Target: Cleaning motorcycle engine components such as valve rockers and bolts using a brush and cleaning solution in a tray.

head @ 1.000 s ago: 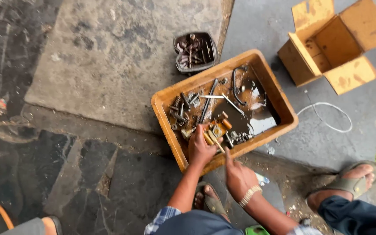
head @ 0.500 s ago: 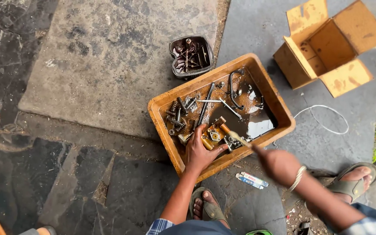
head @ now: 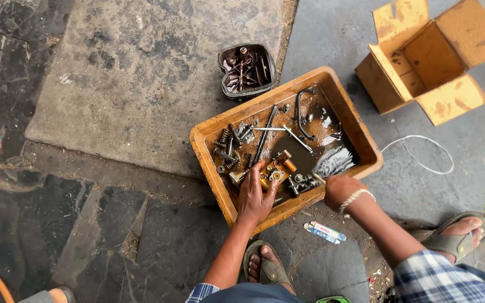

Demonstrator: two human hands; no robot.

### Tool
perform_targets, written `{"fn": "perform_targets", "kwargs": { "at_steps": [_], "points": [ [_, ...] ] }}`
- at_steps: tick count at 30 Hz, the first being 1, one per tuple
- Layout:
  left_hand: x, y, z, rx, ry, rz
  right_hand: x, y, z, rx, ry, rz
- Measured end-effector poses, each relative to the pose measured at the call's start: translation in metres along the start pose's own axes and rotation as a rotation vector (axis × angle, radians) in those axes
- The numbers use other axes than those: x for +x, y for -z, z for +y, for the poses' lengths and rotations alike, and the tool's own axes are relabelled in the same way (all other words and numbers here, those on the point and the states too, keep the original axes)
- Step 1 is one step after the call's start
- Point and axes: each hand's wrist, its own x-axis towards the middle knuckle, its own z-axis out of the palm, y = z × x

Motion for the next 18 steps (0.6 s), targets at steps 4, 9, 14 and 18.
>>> {"fn": "perform_targets", "kwargs": {
  "at_steps": [4, 9, 14, 18],
  "points": [
    [0.008, 0.003, 0.010, 0.062, -0.004, 0.009, -0.044, 0.029, -0.006, 0.291, 0.141, 0.156],
    [0.009, 0.006, 0.029, 0.076, 0.029, 0.075, -0.056, 0.029, -0.020, 0.385, 0.325, 0.359],
    [0.007, -0.008, 0.009, 0.047, 0.138, 0.033, -0.033, 0.029, -0.033, 0.236, 0.455, 0.475],
    [0.011, -0.007, 0.003, 0.094, 0.086, 0.047, -0.018, 0.022, -0.001, 0.172, 0.428, 0.511]
  ]
}}
